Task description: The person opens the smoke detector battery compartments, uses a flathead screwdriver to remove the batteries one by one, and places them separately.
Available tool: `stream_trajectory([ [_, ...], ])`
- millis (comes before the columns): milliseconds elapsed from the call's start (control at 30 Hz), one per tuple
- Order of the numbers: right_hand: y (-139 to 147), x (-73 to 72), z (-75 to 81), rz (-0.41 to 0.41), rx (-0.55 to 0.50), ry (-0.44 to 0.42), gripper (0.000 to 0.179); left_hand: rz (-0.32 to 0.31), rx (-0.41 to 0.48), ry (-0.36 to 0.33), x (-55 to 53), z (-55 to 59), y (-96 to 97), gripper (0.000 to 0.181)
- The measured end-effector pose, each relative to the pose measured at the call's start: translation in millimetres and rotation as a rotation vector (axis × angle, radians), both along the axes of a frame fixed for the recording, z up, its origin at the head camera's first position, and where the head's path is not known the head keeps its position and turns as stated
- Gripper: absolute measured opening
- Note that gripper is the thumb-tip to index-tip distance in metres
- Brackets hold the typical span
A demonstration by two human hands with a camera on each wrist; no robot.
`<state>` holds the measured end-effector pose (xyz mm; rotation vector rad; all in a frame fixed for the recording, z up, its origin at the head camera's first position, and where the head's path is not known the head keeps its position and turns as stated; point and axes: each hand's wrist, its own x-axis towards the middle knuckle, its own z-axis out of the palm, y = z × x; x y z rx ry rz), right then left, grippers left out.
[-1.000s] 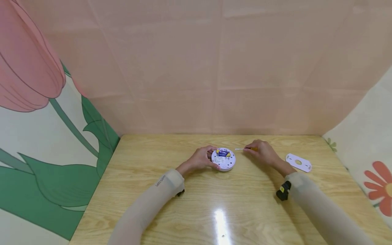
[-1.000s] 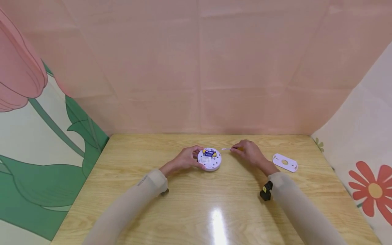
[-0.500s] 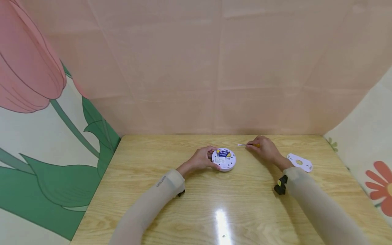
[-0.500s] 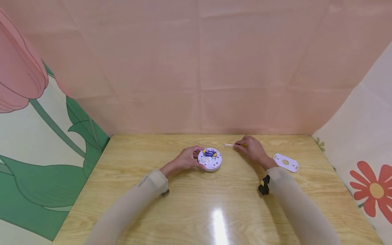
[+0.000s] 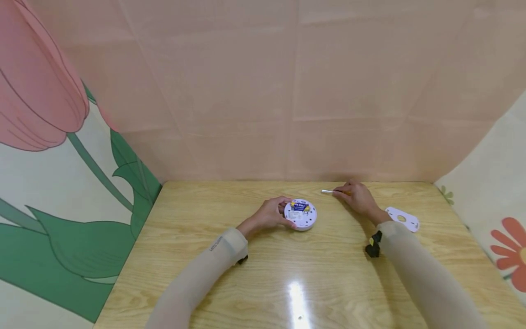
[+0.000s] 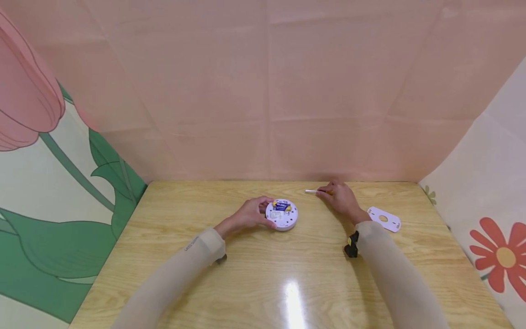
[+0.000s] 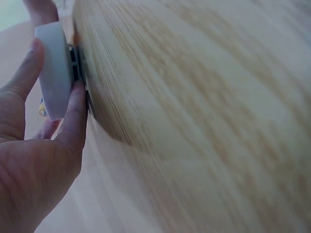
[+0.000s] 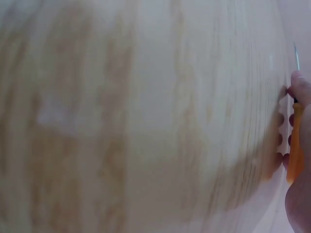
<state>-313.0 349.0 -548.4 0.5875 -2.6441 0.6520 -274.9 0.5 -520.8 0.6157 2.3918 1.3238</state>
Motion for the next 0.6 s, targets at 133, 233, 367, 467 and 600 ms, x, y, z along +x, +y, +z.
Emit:
stream_trajectory([
  [133, -0.8, -1.8, -0.9, 0.013, 0.003, 0.015, 0.016, 0.003, -0.004, 0.002, 0.1, 0.3, -0.5, 0.087],
  [233, -0.7, -2.9, -2.5, 0.026, 0.000, 0.027, 0.017, -0.001, -0.005, 0.003, 0.8, 1.2, -0.8, 0.087],
  [367, 1.5, -3.8, -5.9, 0.032, -0.003, 0.047, 0.019, -0.001, 0.001, 0.004, 1.9, 2.3, -1.0, 0.086],
  [467, 3.3, -4.1, -8.0, 0.022, 0.011, 0.070, 0.022, 0.002, 0.001, 0.002, 1.8, 1.9, -0.7, 0.087],
  [600, 4.4, -4.8, -9.3, 0.009, 0.028, 0.095, 0.023, 0.003, 0.001, -0.002, 1.4, 1.9, -0.8, 0.088],
])
